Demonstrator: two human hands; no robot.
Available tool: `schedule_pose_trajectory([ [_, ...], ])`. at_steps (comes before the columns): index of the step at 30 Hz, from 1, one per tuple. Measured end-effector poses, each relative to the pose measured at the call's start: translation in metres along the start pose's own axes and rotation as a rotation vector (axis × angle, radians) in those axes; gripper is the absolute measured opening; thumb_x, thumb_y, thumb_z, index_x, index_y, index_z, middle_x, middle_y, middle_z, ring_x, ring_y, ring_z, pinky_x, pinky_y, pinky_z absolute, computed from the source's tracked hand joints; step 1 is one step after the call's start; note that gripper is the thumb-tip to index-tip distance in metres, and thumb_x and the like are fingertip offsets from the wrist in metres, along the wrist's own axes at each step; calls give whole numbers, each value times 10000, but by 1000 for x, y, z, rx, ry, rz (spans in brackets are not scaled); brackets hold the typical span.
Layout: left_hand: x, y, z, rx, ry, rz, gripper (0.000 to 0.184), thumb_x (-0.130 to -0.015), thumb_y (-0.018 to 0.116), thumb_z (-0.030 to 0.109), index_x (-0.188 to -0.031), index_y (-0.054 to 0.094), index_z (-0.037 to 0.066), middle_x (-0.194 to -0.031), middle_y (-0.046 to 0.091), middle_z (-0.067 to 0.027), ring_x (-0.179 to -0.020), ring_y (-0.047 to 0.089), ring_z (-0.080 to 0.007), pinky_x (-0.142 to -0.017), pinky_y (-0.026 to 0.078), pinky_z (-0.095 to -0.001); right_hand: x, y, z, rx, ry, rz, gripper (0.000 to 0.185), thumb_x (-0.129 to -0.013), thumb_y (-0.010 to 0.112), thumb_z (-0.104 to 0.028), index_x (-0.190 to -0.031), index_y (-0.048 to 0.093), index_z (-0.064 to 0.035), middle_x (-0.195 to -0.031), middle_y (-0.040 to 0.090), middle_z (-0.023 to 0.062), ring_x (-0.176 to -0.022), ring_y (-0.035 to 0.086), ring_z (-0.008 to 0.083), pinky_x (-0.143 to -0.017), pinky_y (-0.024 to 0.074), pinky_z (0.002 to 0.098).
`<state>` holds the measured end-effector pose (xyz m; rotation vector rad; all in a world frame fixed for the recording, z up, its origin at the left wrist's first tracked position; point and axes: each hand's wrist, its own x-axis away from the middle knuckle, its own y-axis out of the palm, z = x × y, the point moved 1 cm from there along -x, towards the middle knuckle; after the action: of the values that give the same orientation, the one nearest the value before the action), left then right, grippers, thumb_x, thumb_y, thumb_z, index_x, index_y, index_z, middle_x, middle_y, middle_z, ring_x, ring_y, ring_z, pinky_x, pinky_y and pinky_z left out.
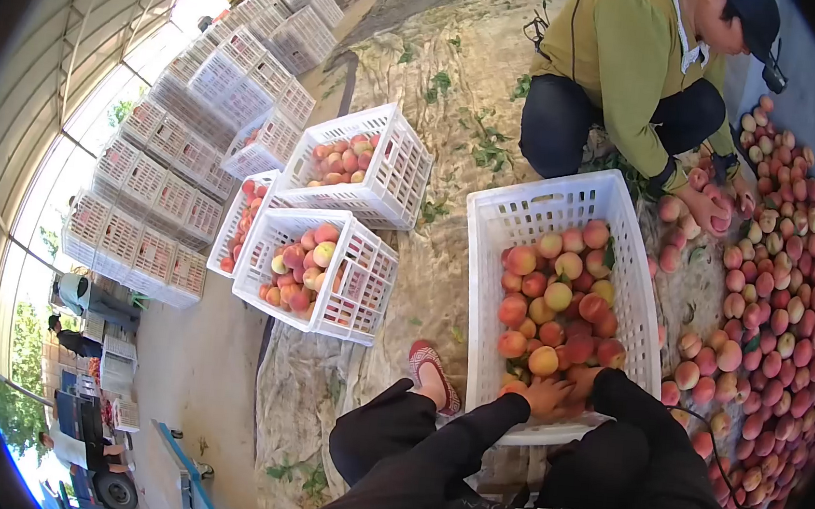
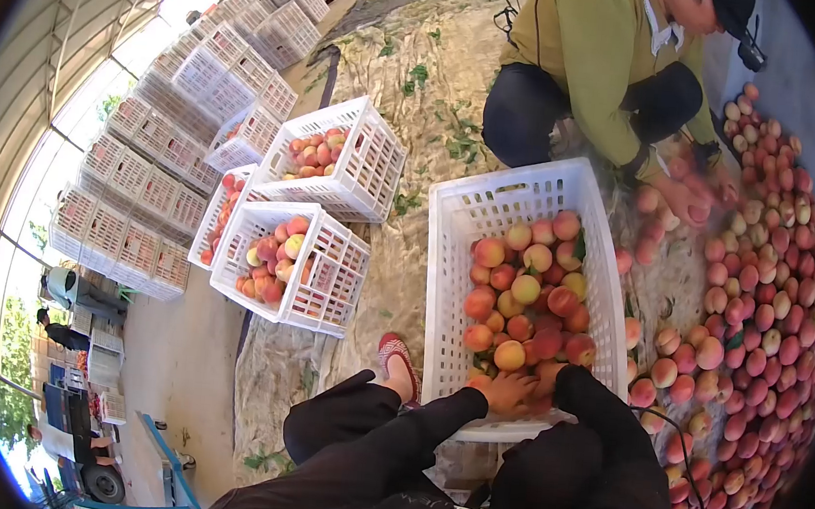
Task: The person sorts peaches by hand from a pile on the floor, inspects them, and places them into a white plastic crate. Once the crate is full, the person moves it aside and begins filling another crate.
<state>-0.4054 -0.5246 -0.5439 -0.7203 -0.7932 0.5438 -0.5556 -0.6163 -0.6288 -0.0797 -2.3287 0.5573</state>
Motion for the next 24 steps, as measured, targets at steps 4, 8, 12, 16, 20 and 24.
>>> schedule_pose_trajectory([
  [4,-12,15,-8,-27,-1,-11,691,-829,556,460,-1411,385,129,-1437,405,-133,-1287,391,-375,-964,285,-695,51,-32,-50,-87,158,-167,505,-597,779,-239,-1052,643,-66,-885,682,86,-856,658,225,-742,534,381],
  [8,-5,10,0,-57,35,94,690,-817,582,450,-1425,366,205,-1422,414,-87,-1264,403,-396,-938,306,-690,46,-58,-10,162,213,435,334,-804,564,-354,-1037,668,-138,-974,679,166,-895,643,361,-770,512,449],
  [12,-8,0,9,28,61,82,669,-812,602,361,-1409,378,156,-1383,447,-96,-1197,474,-370,-887,374,-592,80,-112,-21,-301,158,1036,367,-881,547,-287,-1159,615,-57,-1011,672,178,-918,647,343,-805,502,398],
  [16,-2,-29,22,24,-59,-161,761,-802,622,322,-1459,300,111,-1491,343,-106,-1281,393,-416,-1040,305,-558,71,-118,-28,-160,205,931,351,-855,576,-236,-1158,611,-60,-1045,665,170,-935,652,328,-813,504,397],
  [20,-7,-14,17,11,-47,-103,719,-792,618,274,-1434,339,113,-1446,400,-103,-1207,480,-376,-988,353,-529,56,-63,-31,357,499,569,385,-712,659,-222,-1070,631,-86,-1000,665,170,-926,653,343,-777,518,436],
  [24,-4,-24,19,48,-73,-127,674,-800,593,245,-1417,366,102,-1439,411,-103,-1159,526,-356,-945,384,-505,78,-85,-47,257,527,191,434,-669,672,-324,-1041,660,-101,-883,683,171,-886,663,327,-761,519,436],
])
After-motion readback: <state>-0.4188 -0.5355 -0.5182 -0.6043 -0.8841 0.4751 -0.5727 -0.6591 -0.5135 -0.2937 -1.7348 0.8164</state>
